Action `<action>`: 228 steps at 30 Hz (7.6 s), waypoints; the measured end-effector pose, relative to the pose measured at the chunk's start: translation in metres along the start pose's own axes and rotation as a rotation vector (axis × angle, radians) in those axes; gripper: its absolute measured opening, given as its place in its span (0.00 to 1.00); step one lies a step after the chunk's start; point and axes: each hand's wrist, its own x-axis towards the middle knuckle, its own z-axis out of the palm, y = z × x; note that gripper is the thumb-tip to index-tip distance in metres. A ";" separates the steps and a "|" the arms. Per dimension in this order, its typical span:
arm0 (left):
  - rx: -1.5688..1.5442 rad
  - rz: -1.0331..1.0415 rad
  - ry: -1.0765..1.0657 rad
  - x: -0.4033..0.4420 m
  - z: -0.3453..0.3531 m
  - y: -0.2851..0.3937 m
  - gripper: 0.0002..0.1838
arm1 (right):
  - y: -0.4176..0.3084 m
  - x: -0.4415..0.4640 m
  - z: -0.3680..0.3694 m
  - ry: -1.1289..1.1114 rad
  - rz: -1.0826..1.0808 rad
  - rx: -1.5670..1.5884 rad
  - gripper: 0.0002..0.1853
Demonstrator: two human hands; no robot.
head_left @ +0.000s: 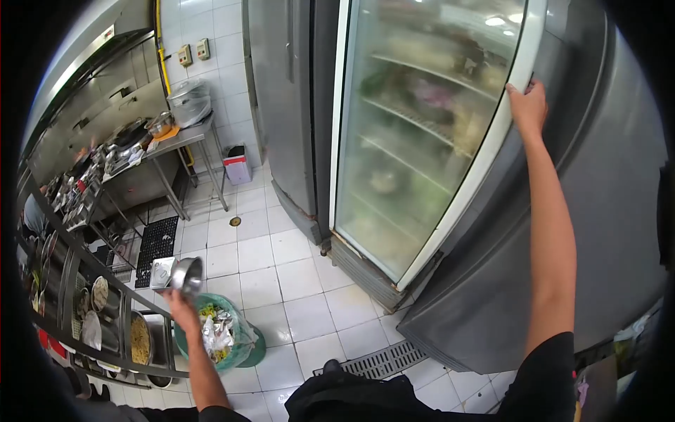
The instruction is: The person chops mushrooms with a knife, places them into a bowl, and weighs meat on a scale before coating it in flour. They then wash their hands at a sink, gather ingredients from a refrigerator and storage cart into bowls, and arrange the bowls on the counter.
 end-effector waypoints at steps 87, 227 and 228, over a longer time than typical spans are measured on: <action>-1.290 -0.831 -1.268 0.035 0.190 0.317 0.20 | 0.373 -0.102 0.284 -0.848 -0.663 -0.870 0.20; -1.034 -1.206 -0.272 -0.102 -0.098 0.176 0.11 | -0.391 -0.469 0.200 -0.888 -1.702 0.283 0.08; -1.025 -1.269 -0.187 -0.115 -0.117 0.171 0.11 | -0.386 -0.479 0.222 -0.978 -1.614 0.204 0.10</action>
